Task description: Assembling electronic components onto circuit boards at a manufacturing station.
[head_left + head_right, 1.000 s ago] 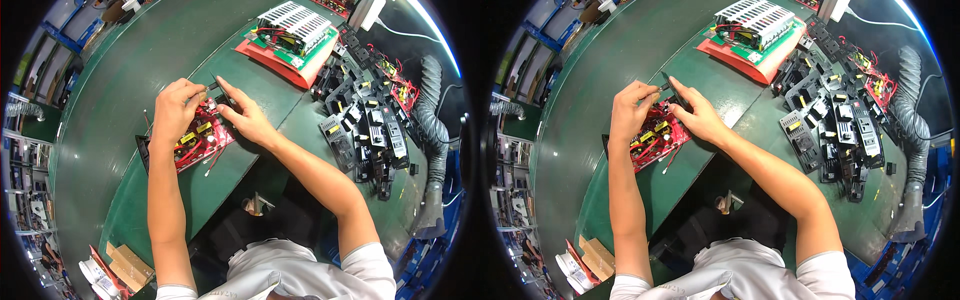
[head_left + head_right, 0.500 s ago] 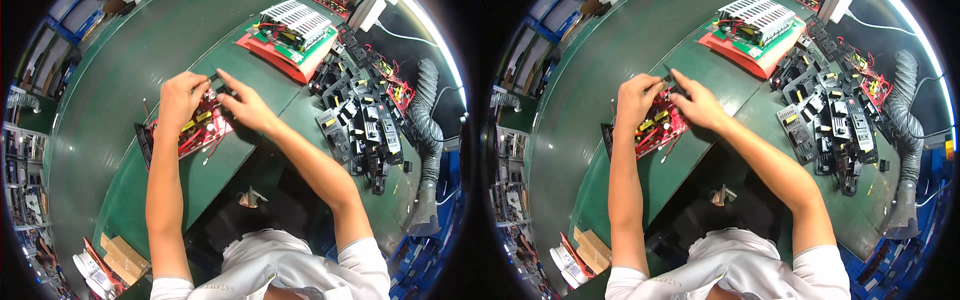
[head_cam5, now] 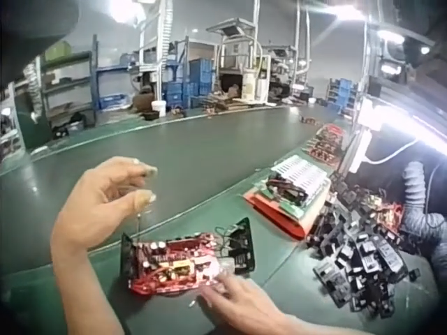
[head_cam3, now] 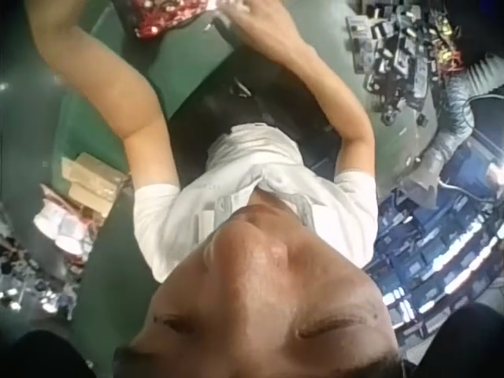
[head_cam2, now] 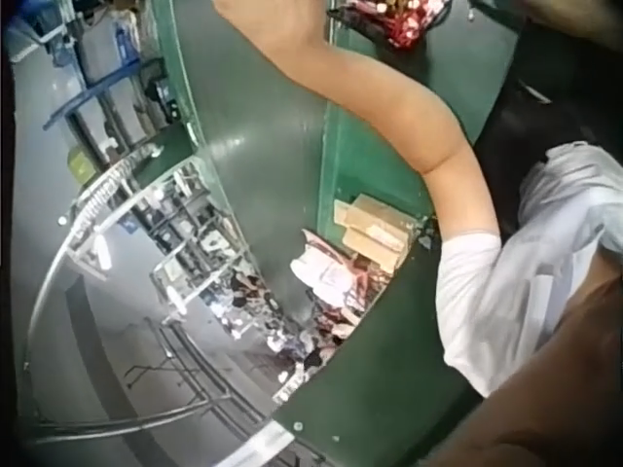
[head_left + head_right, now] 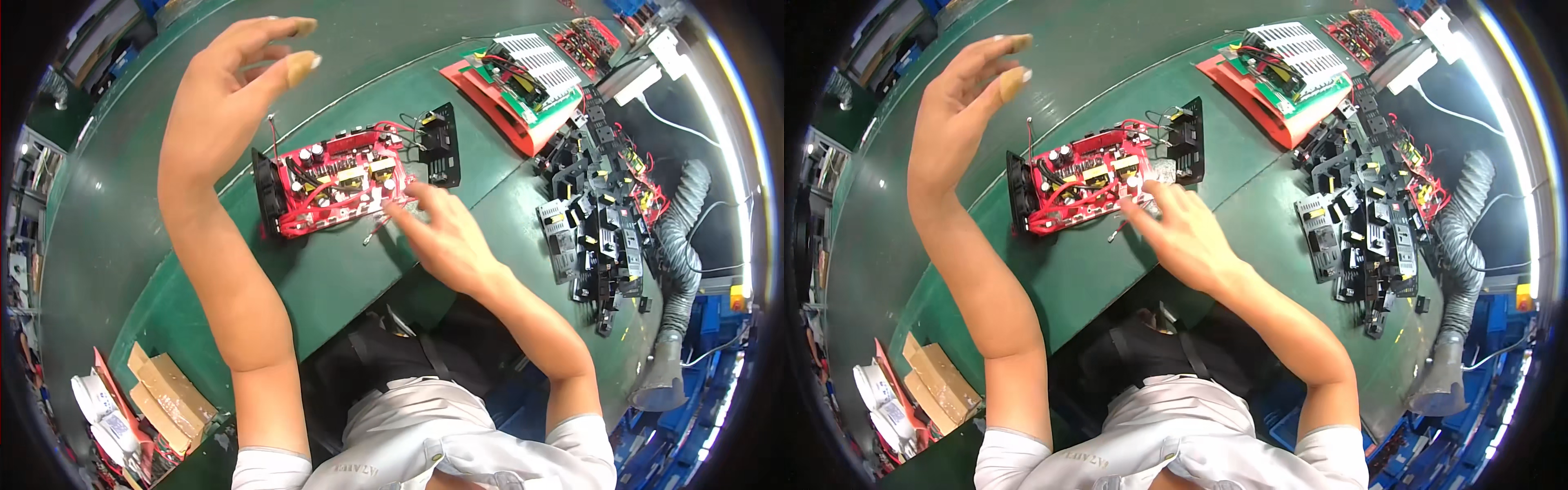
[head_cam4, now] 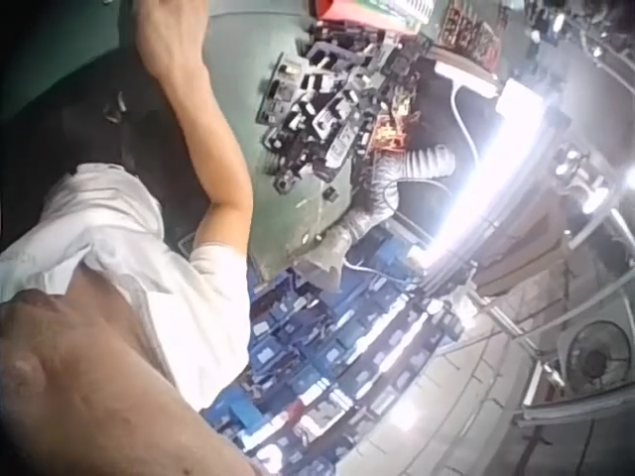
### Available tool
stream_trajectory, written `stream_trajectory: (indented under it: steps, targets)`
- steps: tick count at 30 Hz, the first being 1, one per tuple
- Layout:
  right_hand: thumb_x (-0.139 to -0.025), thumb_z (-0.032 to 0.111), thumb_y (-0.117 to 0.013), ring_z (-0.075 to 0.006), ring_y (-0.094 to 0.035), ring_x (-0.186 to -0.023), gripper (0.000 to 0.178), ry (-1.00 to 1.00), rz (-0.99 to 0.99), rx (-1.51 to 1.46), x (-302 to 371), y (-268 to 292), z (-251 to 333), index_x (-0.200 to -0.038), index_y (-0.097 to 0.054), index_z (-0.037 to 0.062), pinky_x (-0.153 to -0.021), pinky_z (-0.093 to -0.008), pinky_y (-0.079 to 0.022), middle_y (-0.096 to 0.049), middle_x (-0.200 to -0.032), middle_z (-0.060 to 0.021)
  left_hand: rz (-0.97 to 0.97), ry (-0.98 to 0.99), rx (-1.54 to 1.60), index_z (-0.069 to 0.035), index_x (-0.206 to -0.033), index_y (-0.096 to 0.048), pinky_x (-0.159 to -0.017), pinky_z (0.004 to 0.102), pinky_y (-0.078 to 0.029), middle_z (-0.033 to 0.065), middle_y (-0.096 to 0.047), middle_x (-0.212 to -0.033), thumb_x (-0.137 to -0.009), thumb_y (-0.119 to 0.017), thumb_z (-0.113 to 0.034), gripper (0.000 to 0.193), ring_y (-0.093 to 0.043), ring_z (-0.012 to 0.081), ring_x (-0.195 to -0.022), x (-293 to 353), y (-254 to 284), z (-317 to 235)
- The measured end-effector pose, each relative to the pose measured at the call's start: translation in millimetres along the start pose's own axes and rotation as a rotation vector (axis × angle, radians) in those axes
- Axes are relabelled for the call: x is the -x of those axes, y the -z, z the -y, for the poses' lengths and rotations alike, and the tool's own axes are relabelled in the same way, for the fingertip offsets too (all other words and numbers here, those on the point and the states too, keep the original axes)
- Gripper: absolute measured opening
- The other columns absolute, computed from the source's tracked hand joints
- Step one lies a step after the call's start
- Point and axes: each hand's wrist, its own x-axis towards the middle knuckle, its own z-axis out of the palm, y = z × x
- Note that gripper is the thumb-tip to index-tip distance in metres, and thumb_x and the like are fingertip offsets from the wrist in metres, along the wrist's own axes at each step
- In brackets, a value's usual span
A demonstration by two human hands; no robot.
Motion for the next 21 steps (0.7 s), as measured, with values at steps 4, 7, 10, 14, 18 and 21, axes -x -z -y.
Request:
stream_trajectory:
  steps: [4,7,10,14,18,21]
  targets:
    - [-0.076,0.017,-0.06,-0.0249,-0.057,-0.092,0.018,0.16,0.124,0.247,-10.1,-13.3,-4.4,-0.09,-0.063,0.0047,-0.078,-0.0371,-0.047,-0.056,-0.097,-0.0115,0.058,-0.117,-0.06,0.0,-0.113,-0.066,-0.084,0.0306,-0.047,0.0104,-0.06,-0.117,-0.083,-0.071,-0.015,0.034,-0.059,0.0171,-0.1,-3.6,-20.4,-6.5]
    - [-0.073,0.018,-0.061,-0.0201,-0.059,-0.079,0.01,0.334,0.092,0.385,-26.1,-31.2,-1.0,-0.074,-0.062,0.0078,-0.061,-0.0331,-0.049,-0.054,-0.088,-0.0076,0.108,-0.122,-0.101,-0.003,-0.111,-0.067,-0.085,0.03,-0.046,0.0105,-0.061,-0.116,-0.08,-0.07,-0.01,0.032,-0.059,0.0212,-0.099,5.2,-21.4,-11.0]
    - [-0.076,0.015,-0.06,-0.0211,-0.06,-0.078,0.01,0.42,0.183,0.348,-34.2,-25.8,-7.1,-0.077,-0.062,0.0057,-0.058,-0.0361,-0.05,-0.054,-0.089,-0.0087,0.187,-0.153,-0.165,-0.002,-0.109,-0.067,-0.082,0.0304,-0.046,0.011,-0.062,-0.111,-0.079,-0.069,-0.007,0.03,-0.06,0.0221,-0.096,4.8,-32.4,-15.8]
    - [-0.082,0.003,-0.057,-0.0273,-0.065,-0.08,0.013,-0.094,0.014,-0.371,-31.1,8.7,-27.0,-0.095,-0.057,-0.0018,-0.069,-0.0357,-0.055,-0.061,-0.086,-0.0137,0.429,-0.078,-0.113,-0.003,-0.117,-0.064,-0.081,0.0312,-0.049,0.0099,-0.062,-0.119,-0.078,-0.068,-0.005,0.04,-0.061,0.0198,-0.091,0.6,-49.0,5.0]
    - [-0.09,0.003,-0.056,-0.0165,-0.065,-0.085,0.008,-0.665,-0.308,-1.395,-6.4,-6.7,-52.3,-0.098,-0.055,-0.0005,-0.078,-0.0289,-0.054,-0.064,-0.094,-0.0104,0.664,-0.09,-0.161,-0.005,-0.132,-0.052,-0.085,0.0389,-0.052,0.0152,-0.066,-0.117,-0.078,-0.064,-0.001,0.055,-0.064,0.0301,-0.102,5.5,-96.9,34.6]
    - [-0.091,0.002,-0.058,-0.0152,-0.064,-0.086,0.011,-0.575,-0.389,-1.327,-0.9,-18.9,-49.5,-0.1,-0.053,0.0001,-0.08,-0.0295,-0.054,-0.063,-0.099,-0.0083,0.789,-0.059,-0.25,-0.003,-0.123,-0.056,-0.081,0.041,-0.051,0.0194,-0.068,-0.106,-0.077,-0.063,0.001,0.046,-0.064,0.036,-0.097,11.2,-126.5,29.1]
